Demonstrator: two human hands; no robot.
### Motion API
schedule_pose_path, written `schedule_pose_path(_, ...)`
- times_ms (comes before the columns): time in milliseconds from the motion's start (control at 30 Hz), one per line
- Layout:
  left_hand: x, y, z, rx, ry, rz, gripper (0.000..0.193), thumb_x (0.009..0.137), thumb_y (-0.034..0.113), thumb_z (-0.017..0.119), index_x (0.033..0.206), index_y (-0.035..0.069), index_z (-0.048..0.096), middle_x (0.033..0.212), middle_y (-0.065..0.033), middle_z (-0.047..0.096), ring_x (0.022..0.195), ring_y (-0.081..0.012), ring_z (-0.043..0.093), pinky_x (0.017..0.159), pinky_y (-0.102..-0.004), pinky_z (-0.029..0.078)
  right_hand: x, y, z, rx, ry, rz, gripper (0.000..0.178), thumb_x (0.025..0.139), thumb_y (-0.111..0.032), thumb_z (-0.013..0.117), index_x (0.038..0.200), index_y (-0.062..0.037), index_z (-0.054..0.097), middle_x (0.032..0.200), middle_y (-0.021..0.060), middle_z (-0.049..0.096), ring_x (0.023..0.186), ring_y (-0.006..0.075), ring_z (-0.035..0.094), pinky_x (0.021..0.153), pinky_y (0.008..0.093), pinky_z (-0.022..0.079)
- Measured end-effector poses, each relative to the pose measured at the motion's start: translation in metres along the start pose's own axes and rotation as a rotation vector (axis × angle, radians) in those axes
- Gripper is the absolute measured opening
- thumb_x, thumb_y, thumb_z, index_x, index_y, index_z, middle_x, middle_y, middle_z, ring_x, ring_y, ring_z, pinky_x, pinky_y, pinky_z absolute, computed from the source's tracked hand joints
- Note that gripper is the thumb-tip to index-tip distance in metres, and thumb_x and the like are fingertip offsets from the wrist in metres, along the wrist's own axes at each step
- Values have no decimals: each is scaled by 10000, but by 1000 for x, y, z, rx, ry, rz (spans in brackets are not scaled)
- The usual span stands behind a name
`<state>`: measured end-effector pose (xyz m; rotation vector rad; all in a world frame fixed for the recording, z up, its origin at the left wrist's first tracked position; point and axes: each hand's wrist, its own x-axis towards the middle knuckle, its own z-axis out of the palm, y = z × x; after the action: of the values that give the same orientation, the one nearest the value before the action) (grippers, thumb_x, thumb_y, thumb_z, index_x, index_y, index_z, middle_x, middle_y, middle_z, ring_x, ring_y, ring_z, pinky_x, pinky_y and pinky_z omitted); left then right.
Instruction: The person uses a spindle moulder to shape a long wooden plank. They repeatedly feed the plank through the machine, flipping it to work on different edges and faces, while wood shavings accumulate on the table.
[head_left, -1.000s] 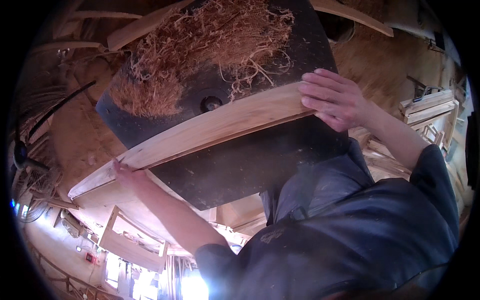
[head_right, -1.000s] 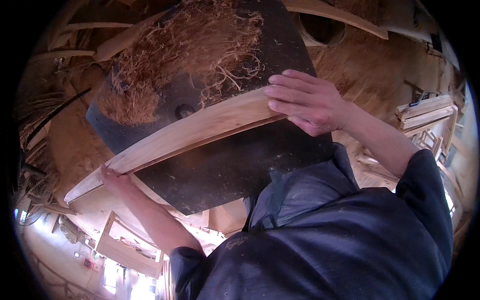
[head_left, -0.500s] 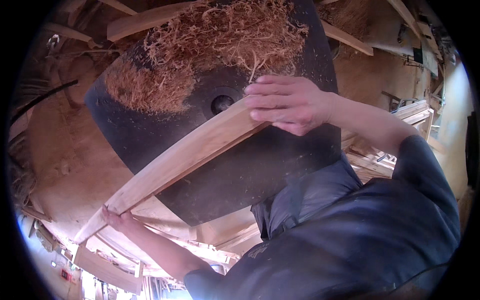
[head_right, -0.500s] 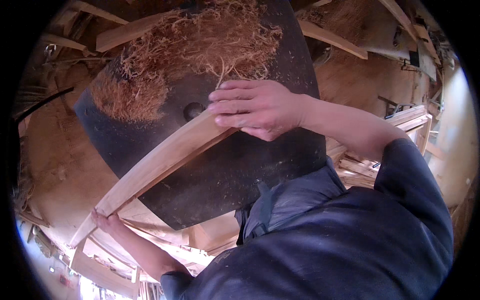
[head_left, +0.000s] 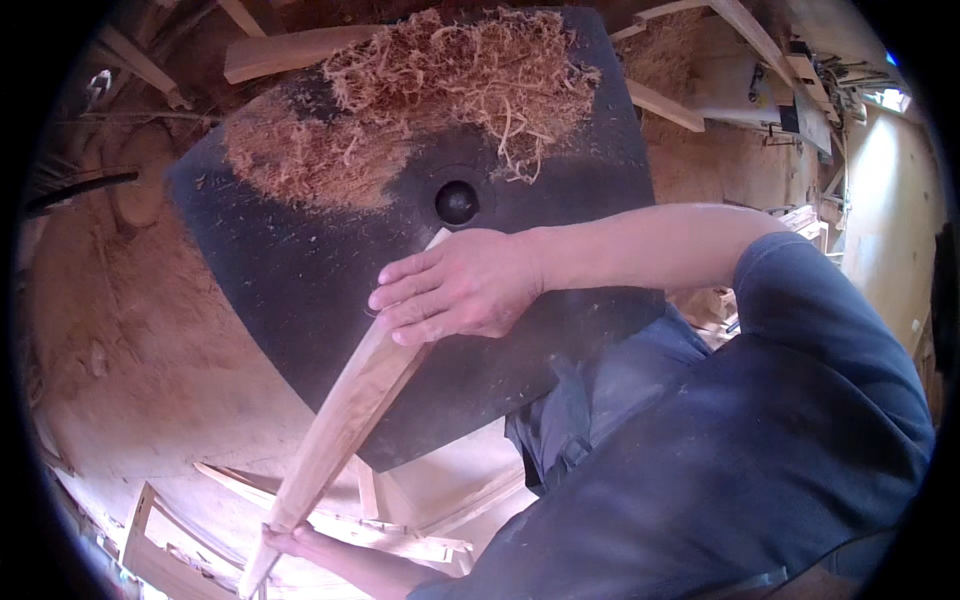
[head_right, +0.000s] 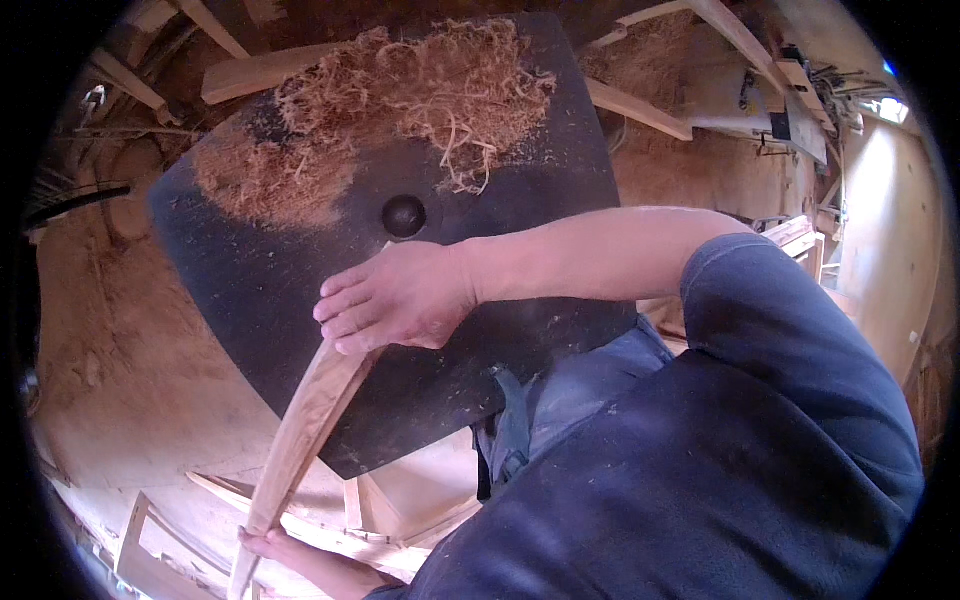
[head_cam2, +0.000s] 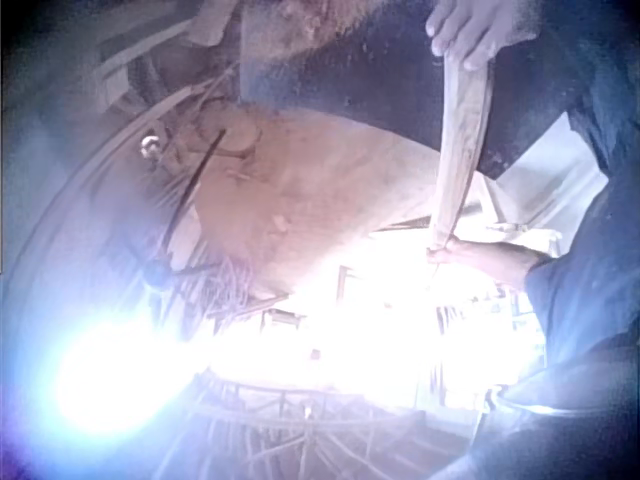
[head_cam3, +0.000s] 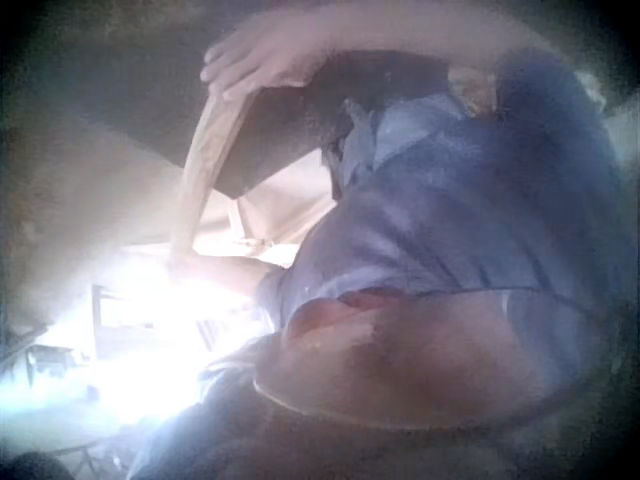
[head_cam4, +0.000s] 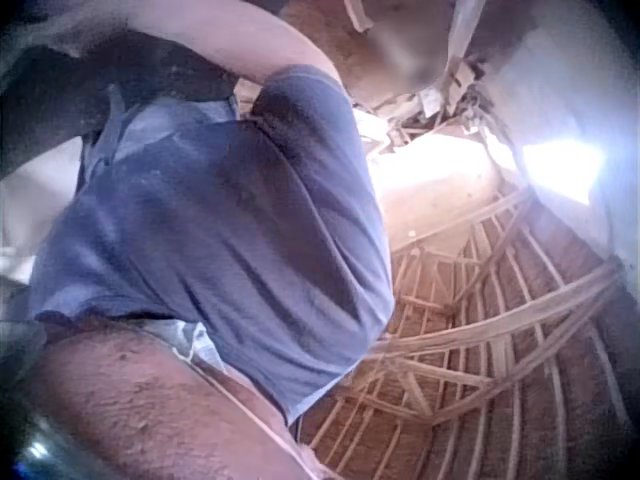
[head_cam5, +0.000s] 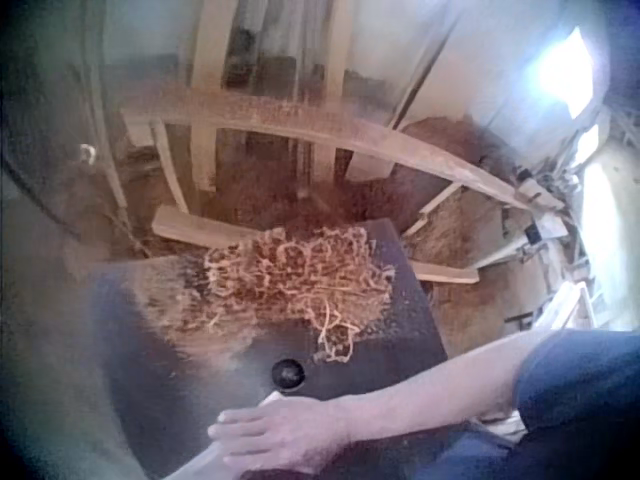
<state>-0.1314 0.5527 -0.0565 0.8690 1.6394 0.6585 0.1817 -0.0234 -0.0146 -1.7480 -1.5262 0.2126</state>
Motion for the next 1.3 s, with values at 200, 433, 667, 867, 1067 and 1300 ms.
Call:
schedule_pose_path(200,-53,-38,-65,-244,154,40,731,767,309,673,1380,-3,425,1276,-260,558,1155,-463,582,950,-636,492,-21,-27,5,-152,-118,-41,556,793,-73,673,1336,-46,557,1333,171,597,1285,346,554,1159,485,401)
schedule_pose_path(433,-158,-85,-85,-455,-5,18,767,735,364,654,1361,-33,458,1285,-267,535,1202,-479,547,982,-679,475,-88,-66,-27,-278,-241,252,634,737,-81,727,1337,-95,522,1346,147,559,1307,329,504,1155,518,324)
schedule_pose_path(667,-259,-140,-81,-608,-161,68,639,613,143,783,1202,-24,598,1189,-234,609,1131,-429,601,979,-685,461,-230,-125,-45,-596,12,592,604,691,-80,747,1257,-124,539,1308,124,531,1242,347,492,1088,529,321)
schedule_pose_path(867,-337,-157,-79,-655,-406,107,631,605,143,773,1195,-5,602,1180,-202,602,1152,-396,588,1022,-621,459,-333,-199,-43,-817,317,591,661,645,-87,756,1259,-152,518,1246,108,538,1184,337,507,1020,534,351)
schedule_pose_path(1067,-472,-174,-103,-572,-567,327,679,708,214,746,1285,-69,525,1295,-262,549,1209,-441,553,1029,-657,443,-480,-274,-1,-890,552,721,602,683,-25,704,1245,-139,521,1227,98,559,1149,335,539,974,523,385)
schedule_pose_path(1300,-557,-141,-158,-443,-1070,580,605,863,319,651,1367,14,517,1335,-177,554,1220,-369,549,1040,-550,467,-632,-367,32,-866,699,919,629,634,54,634,1242,-95,569,1188,137,607,1156,375,550,1016,464,419)
